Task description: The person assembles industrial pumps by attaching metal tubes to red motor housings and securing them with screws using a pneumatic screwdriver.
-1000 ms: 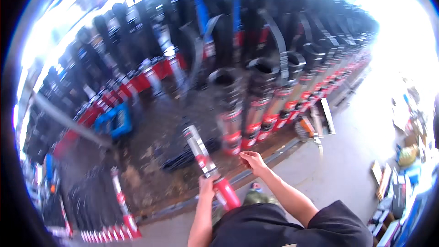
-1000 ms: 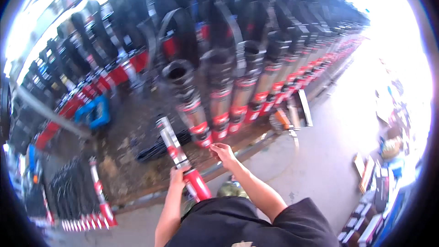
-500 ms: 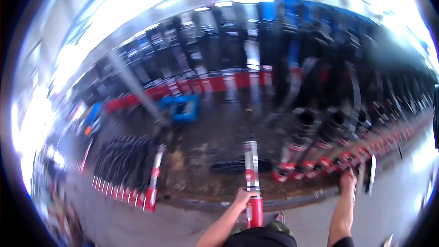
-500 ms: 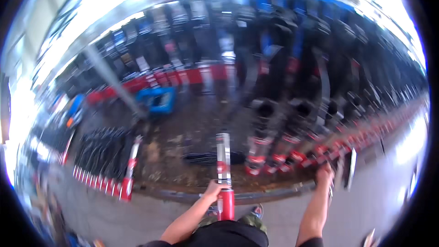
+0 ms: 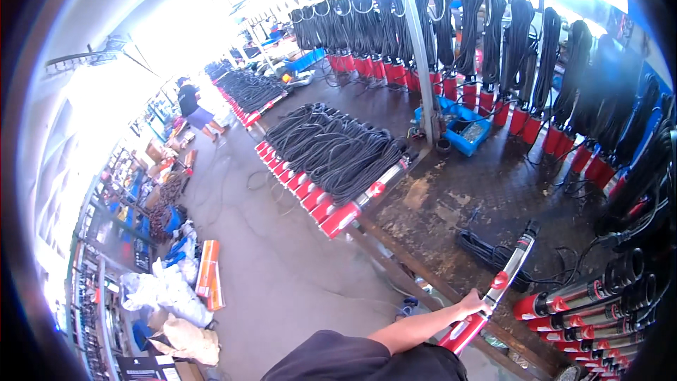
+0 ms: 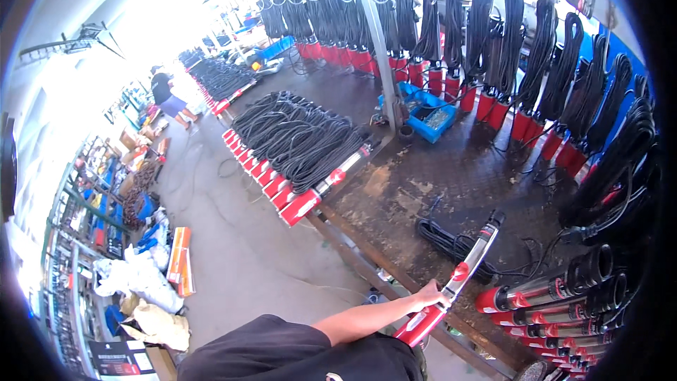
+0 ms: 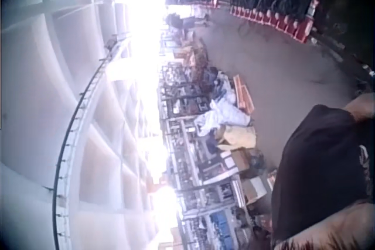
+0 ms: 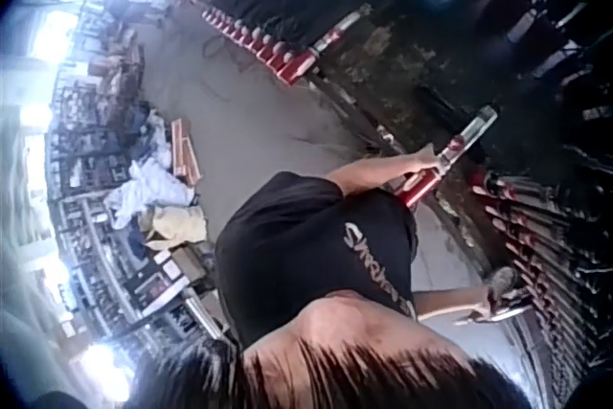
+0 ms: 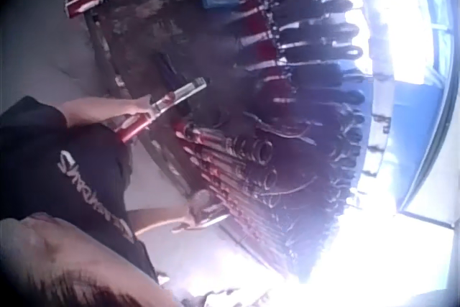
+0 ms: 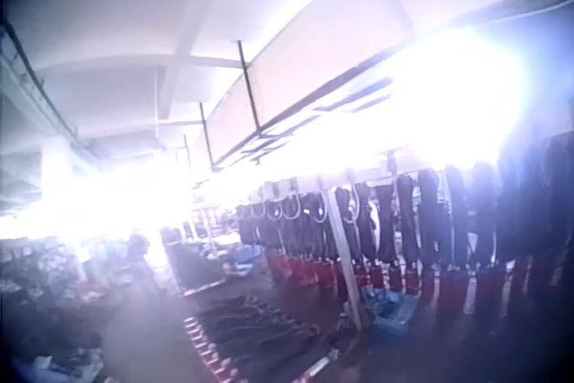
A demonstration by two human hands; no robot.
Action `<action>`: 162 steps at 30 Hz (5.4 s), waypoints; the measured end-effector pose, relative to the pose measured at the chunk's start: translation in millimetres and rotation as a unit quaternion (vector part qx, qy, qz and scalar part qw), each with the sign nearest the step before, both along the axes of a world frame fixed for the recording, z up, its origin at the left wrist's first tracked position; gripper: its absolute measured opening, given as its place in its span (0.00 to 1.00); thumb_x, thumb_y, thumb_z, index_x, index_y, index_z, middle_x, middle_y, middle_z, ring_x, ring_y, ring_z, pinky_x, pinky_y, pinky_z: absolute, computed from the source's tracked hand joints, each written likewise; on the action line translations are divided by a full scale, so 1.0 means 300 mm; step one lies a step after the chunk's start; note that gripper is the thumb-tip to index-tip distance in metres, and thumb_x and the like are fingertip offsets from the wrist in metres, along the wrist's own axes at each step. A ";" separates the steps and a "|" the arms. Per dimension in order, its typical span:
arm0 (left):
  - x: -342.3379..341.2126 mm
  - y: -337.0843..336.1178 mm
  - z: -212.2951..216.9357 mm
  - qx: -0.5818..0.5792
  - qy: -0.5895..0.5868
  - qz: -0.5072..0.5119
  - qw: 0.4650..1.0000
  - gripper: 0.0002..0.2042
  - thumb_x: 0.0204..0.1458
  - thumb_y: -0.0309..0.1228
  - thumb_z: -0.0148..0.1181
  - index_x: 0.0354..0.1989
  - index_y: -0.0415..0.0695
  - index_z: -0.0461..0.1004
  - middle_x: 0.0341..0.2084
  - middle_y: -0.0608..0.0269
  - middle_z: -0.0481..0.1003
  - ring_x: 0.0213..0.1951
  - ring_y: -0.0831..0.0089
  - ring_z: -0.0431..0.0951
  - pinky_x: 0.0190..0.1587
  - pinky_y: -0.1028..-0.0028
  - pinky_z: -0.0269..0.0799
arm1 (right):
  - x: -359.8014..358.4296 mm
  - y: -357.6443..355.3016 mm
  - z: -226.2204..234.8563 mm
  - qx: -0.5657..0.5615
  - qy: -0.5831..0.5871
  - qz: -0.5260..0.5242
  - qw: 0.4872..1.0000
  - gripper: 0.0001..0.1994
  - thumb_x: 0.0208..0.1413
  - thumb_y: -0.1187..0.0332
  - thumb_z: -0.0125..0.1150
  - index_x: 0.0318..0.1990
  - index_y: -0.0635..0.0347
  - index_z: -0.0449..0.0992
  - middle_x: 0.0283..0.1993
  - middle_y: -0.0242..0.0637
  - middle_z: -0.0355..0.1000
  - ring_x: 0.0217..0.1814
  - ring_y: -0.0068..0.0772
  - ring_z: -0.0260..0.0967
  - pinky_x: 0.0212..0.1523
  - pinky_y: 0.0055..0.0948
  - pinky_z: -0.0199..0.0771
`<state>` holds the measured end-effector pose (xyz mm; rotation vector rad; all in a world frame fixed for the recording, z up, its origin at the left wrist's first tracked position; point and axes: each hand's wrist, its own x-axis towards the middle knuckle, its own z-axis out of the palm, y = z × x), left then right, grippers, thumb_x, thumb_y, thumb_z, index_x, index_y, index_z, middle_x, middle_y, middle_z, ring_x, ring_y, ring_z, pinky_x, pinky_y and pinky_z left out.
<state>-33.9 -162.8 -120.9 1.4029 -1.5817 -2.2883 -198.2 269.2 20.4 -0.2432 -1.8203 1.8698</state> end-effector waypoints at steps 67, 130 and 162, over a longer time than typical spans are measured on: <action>0.007 -0.050 0.118 0.066 0.055 -0.007 0.996 0.36 0.35 0.25 0.75 0.51 0.33 0.58 0.36 0.48 0.74 0.31 0.62 0.81 0.31 0.63 0.80 | 0.298 -1.144 -0.143 -0.232 -0.069 0.358 0.902 0.15 0.51 0.83 0.52 0.44 0.53 0.66 0.36 0.30 0.67 0.31 0.21 0.63 0.29 0.20 0.61; -0.417 0.773 0.426 -0.453 0.377 -0.454 0.668 0.09 0.57 0.32 0.64 0.38 0.40 0.73 0.28 0.60 0.71 0.30 0.66 0.71 0.35 0.63 0.72 | 0.498 -0.236 -0.189 0.030 0.077 -0.017 0.996 0.12 0.48 0.72 0.69 0.39 0.63 0.73 0.37 0.39 0.73 0.38 0.36 0.74 0.38 0.31 0.73; -1.250 1.204 0.119 0.121 -0.002 -0.444 0.888 0.09 0.61 0.30 0.58 0.28 0.42 0.75 0.21 0.62 0.77 0.20 0.72 0.75 0.20 0.74 0.70 | 0.513 -0.062 -0.056 -0.207 0.026 -0.216 0.954 0.10 0.48 0.78 0.66 0.40 0.62 0.78 0.36 0.29 0.76 0.38 0.21 0.74 0.43 0.25 0.75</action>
